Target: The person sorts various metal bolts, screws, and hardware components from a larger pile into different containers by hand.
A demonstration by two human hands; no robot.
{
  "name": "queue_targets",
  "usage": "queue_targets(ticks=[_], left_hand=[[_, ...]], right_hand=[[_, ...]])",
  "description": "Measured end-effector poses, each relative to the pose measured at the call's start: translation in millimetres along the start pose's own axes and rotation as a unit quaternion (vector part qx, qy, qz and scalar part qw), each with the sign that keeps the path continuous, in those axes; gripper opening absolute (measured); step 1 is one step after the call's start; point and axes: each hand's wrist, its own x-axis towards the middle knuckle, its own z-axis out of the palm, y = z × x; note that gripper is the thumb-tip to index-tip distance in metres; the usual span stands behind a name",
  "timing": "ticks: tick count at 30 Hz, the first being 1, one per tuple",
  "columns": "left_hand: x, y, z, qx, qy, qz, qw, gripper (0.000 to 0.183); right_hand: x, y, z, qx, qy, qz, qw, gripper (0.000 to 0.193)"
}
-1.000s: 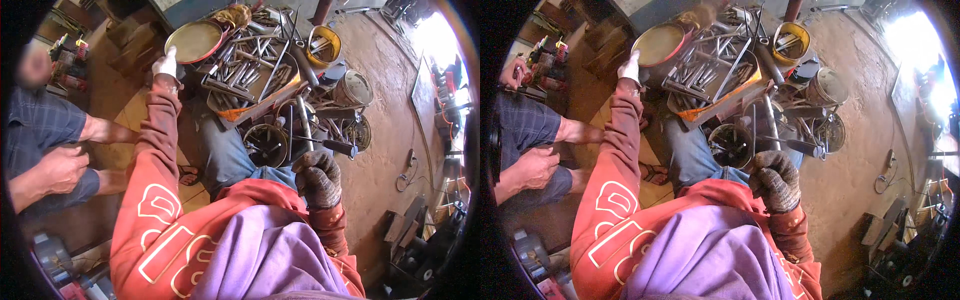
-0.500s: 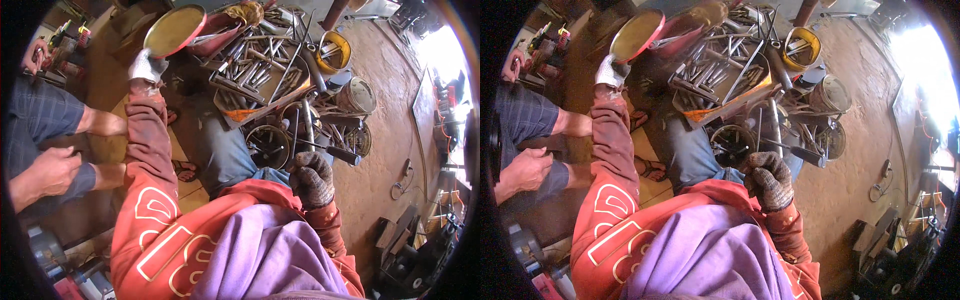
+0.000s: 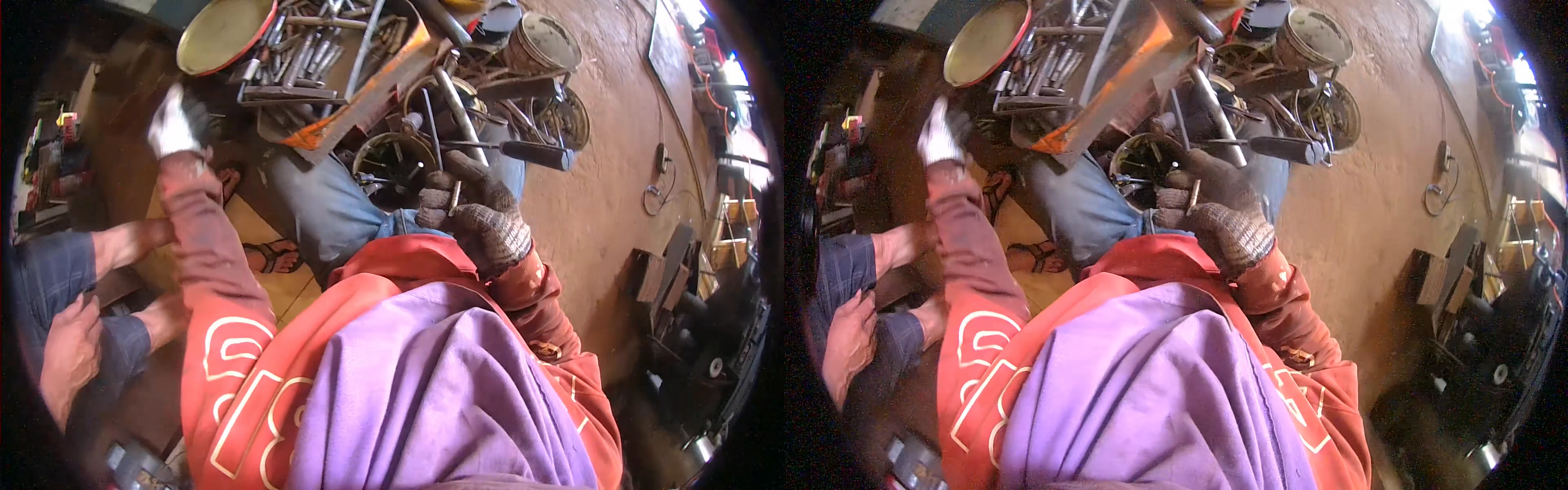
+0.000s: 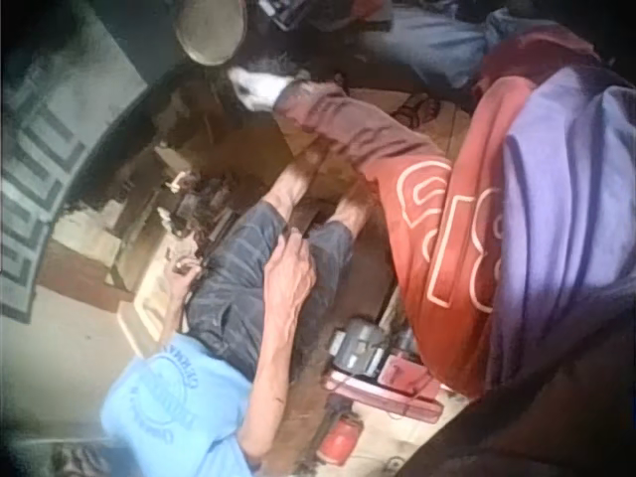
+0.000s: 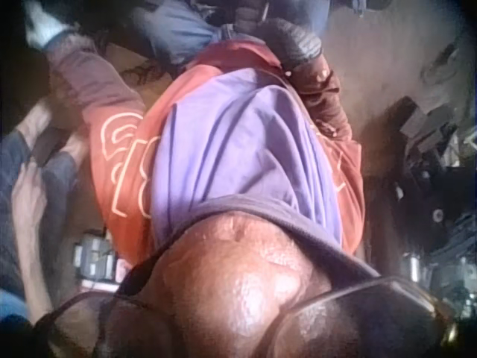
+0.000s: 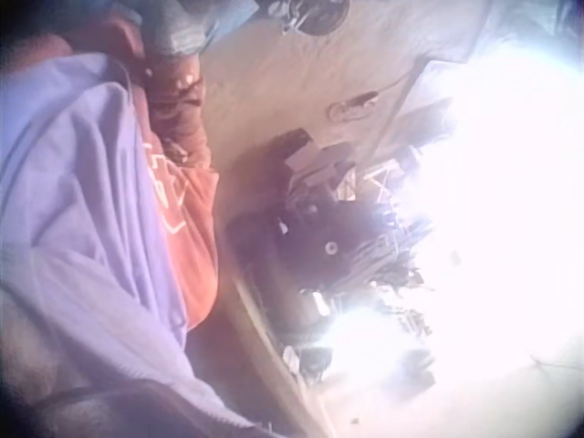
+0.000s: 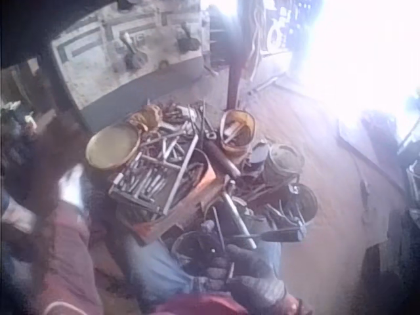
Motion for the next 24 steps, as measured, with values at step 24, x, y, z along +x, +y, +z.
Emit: queue_targets(ticks=[24], left_hand=[[-136, -65, 87, 0.125, 0.001, 0.387, 0.914, 0.065]], right_hand=[[-15, 5, -28, -0.078, 0.005, 0.039, 0.996, 0.041]])
